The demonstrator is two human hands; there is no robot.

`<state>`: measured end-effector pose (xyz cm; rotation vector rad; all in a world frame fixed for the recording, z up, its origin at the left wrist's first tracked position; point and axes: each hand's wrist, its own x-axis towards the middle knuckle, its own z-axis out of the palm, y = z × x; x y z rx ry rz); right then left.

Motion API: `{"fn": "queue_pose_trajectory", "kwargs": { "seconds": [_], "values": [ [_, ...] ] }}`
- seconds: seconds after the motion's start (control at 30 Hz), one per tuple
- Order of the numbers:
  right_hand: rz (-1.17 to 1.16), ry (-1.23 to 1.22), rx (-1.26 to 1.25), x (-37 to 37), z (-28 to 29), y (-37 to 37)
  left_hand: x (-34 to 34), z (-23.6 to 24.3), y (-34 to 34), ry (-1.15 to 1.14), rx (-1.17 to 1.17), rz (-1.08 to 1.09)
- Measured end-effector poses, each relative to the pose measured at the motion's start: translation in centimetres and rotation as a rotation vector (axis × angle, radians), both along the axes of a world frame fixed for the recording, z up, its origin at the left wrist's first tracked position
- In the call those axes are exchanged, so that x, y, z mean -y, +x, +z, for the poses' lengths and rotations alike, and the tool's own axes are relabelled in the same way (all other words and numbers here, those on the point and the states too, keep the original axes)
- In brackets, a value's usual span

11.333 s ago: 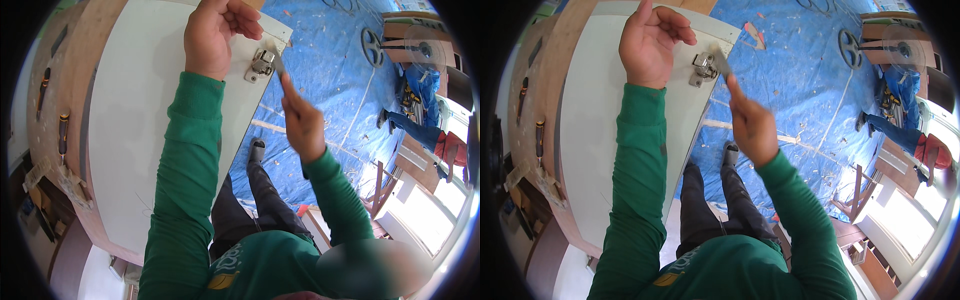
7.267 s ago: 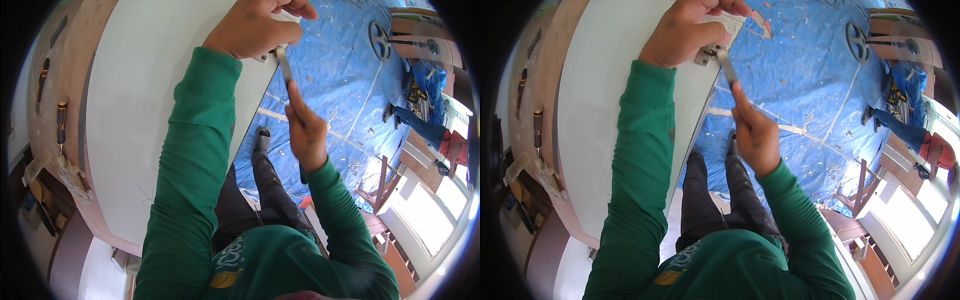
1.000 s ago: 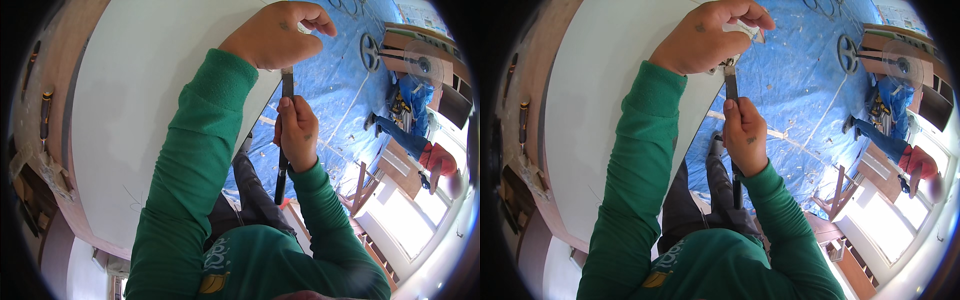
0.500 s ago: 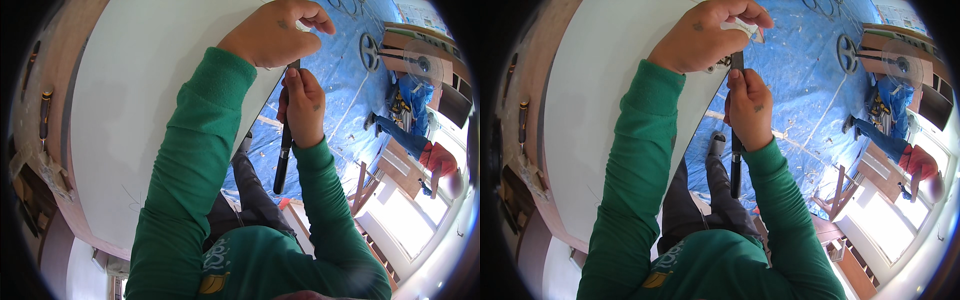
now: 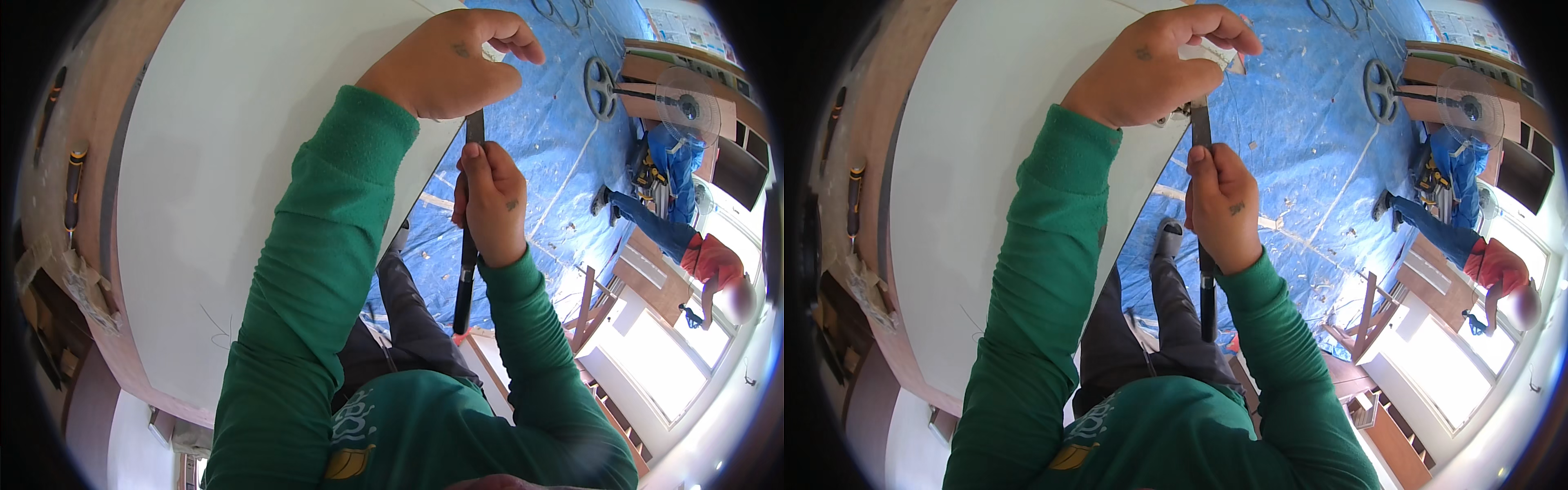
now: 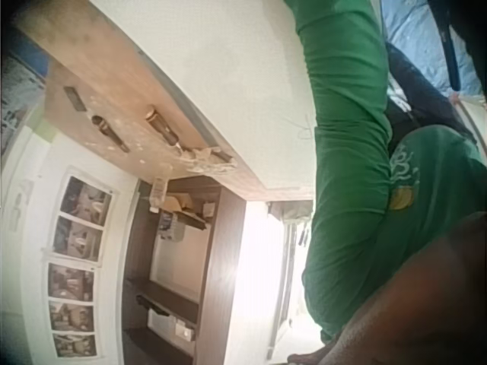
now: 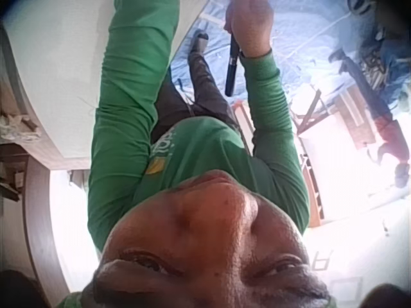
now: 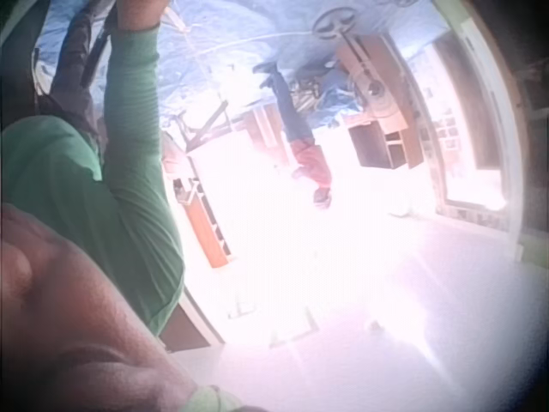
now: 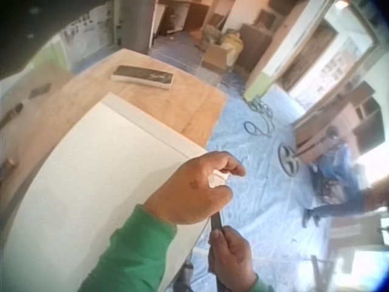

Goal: The person positions a white cabinet door on a workbench and uses a screwdriver to fasten two metal hinges to the door. The person repeatedly adjusts the door and tightens the screws on each hinge.

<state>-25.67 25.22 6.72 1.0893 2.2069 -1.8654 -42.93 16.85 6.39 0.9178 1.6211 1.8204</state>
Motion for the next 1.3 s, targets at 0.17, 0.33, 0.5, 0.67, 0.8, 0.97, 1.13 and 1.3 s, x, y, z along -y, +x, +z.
{"fn": "queue_pose_trajectory", "kwargs": {
  "seconds": [0.17,0.33,0.5,0.67,0.8,0.97,1.13,1.3],
  "values": [
    [-0.001,0.046,0.004,-0.8,0.2,-2.4,0.2,0.5,-0.1,-0.016,0.086,-0.037],
    [-0.029,0.007,0.015,0.3,0.1,0.0,-0.6,-1.5,0.7,-0.002,-0.06,0.115],
    [-0.004,0.04,-0.01,-0.6,0.2,-2.2,-0.6,-1.9,0.5,-0.005,-0.086,0.11],
    [0.018,0.022,0.016,-0.6,0.2,-0.6,-0.8,-2.0,0.3,0.047,-0.098,0.077],
    [0.013,-0.005,-0.027,-1.5,-0.2,-3.0,-0.3,-1.6,0.5,-0.005,-0.005,0.064],
    [0.029,0.031,0.013,-1.3,0.1,-1.0,-0.5,-1.9,0.4,0.036,-0.12,0.088],
    [-0.005,0.023,-0.027,-2.4,0.2,-4.1,-0.6,-1.5,0.6,0.001,-0.034,0.068],
    [0.002,0.031,0.059,-1.3,0.3,-1.1,-0.3,-1.3,0.5,0.012,-0.078,0.082]
  ]
}}
